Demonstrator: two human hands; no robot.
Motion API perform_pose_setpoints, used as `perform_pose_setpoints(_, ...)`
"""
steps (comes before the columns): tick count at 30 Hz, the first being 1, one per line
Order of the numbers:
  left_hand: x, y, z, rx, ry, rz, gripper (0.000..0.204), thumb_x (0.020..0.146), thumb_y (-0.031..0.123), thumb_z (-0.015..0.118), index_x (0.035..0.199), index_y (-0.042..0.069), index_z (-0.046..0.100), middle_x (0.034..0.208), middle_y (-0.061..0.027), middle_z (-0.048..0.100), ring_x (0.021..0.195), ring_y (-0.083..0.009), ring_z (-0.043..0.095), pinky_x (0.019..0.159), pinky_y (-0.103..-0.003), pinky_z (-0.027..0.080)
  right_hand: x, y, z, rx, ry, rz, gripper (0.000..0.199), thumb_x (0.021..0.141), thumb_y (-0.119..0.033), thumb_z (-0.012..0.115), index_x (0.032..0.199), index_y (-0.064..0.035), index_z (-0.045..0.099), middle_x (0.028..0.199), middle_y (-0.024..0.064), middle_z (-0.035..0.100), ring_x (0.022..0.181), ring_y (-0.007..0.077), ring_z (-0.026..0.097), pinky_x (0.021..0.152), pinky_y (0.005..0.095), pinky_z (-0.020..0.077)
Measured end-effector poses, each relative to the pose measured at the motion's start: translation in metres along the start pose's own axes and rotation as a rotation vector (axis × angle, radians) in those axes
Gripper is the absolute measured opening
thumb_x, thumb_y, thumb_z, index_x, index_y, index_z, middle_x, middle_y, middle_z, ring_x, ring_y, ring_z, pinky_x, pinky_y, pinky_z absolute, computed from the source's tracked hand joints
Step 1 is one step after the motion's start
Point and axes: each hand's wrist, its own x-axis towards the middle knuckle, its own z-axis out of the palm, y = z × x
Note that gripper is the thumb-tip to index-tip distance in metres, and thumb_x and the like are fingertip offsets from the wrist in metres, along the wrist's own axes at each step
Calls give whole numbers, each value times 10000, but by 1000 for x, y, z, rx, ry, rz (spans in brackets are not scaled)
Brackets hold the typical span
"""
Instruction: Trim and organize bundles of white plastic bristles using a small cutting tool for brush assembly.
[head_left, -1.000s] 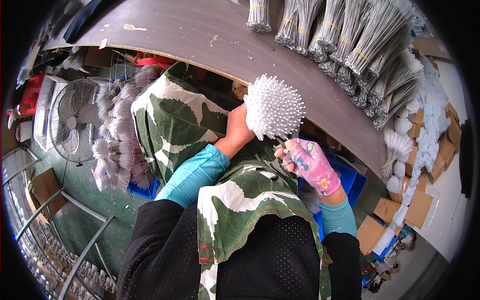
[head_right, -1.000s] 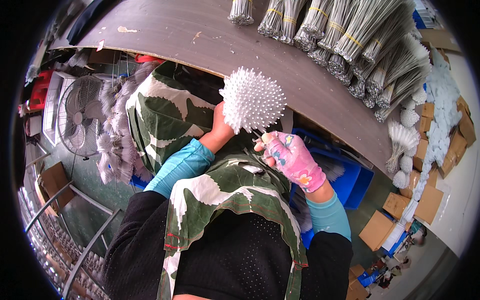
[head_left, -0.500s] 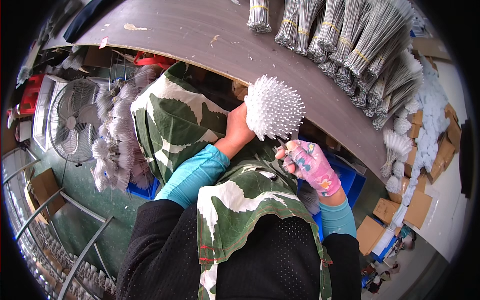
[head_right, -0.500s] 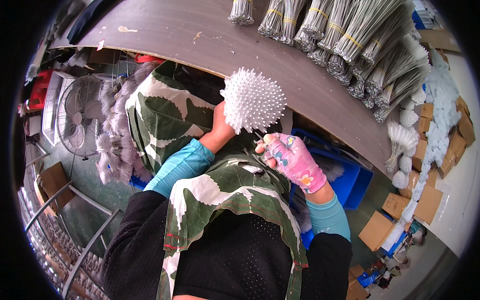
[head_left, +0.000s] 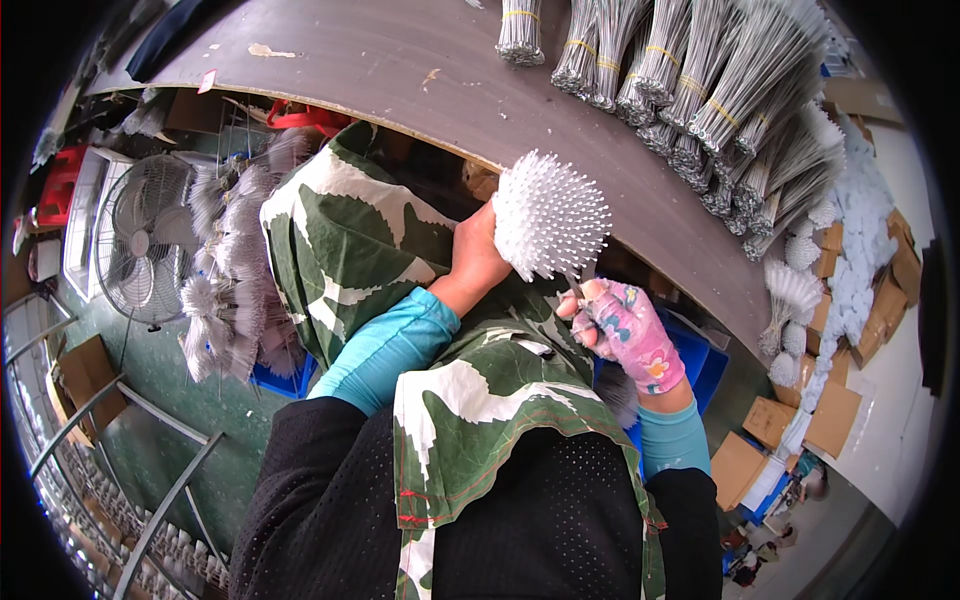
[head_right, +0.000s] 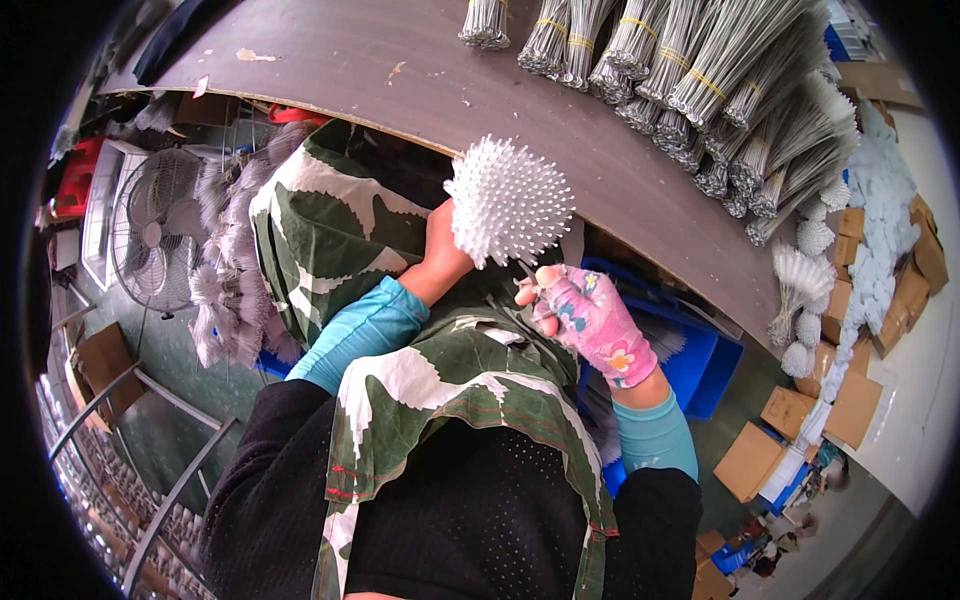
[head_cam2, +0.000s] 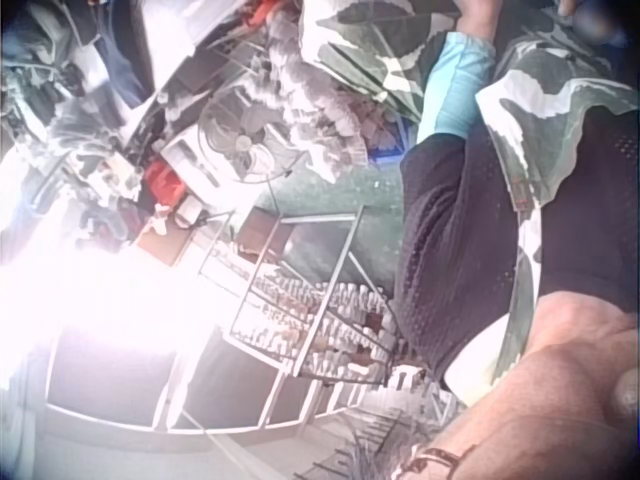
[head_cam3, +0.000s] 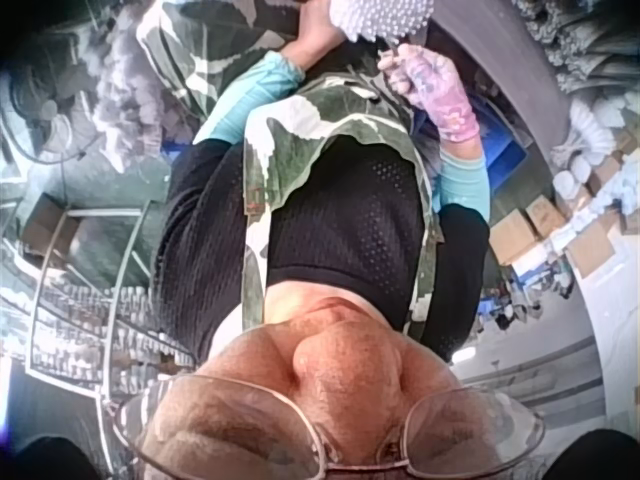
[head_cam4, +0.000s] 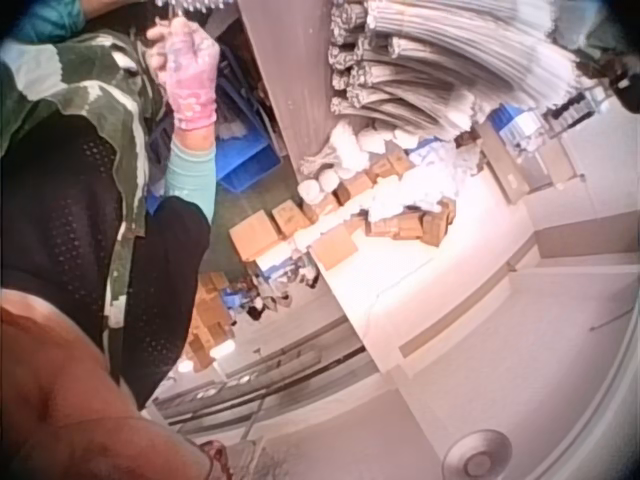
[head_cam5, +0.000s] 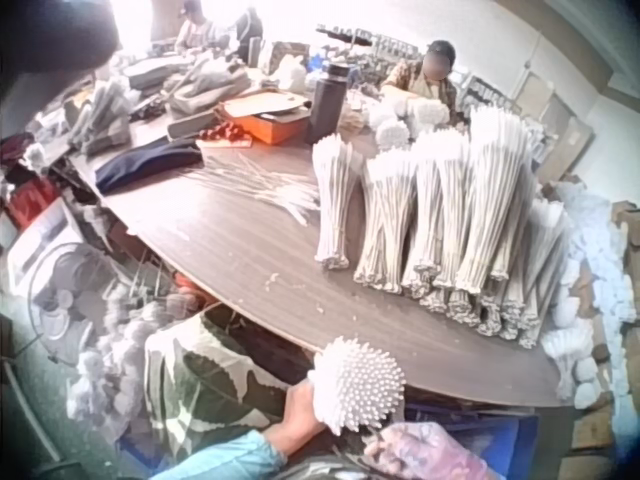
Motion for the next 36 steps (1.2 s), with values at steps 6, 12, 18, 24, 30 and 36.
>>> perform_pose_setpoints(6, 0, 4, 0, -13, 1, 3, 409, 739, 162, 725, 1116, 100, 580, 925, -139, 665, 872, -322, 651, 735, -345, 506, 2, 2, -5, 37, -50, 65, 323, 975, -278, 492, 902, 5, 629, 682, -13, 565, 568, 29, 478, 508, 176, 375)
perform_pose_setpoints(12, 0, 0, 1, 42, 21, 49, 368, 735, 203, 734, 1048, 96, 573, 891, -138, 657, 839, -339, 641, 713, -360, 503, 4, 7, -11, 207, -67, 1, 357, 953, -340, 528, 937, 6, 615, 710, -3, 573, 562, 25, 472, 508, 167, 374)
perform_pose_setpoints(18, 0, -5, 6, 148, 2, 35, 433, 726, 256, 739, 1059, 90, 517, 954, -137, 637, 884, -346, 618, 716, -396, 489, 7, 17, 3, -435, 259, -588, 301, 715, 50, 714, 991, -17, 614, 837, 50, 619, 736, 135, 623, 658, 264, 516)
perform_pose_setpoints(24, -1, -9, 8, 53, -6, 53, 472, 723, 301, 736, 1078, 97, 502, 998, -134, 636, 913, -349, 615, 731, -406, 489, 15, 12, 8, -978, 336, -884, 472, 581, 67, 696, 1029, -60, 621, 857, 88, 590, 732, 228, 642, 636, 309, 527)
perform_pose_setpoints(30, -3, -5, 7, 121, -25, 24, 510, 722, 312, 738, 1116, 97, 498, 1023, -139, 636, 936, -353, 614, 749, -405, 492, 24, 5, 14, -1080, 456, -1005, 302, 642, 8, 694, 911, -89, 601, 784, 76, 544, 636, 239, 608, 544, 339, 486)
perform_pose_setpoints(36, -3, -10, 7, 64, -51, -5, 524, 722, 304, 742, 1139, 101, 496, 1011, -144, 638, 924, -352, 617, 749, -404, 493, 17, -16, -4, -506, 478, -960, 250, 707, 87, 643, 917, -28, 569, 786, 50, 516, 658, 140, 588, 595, 247, 486)
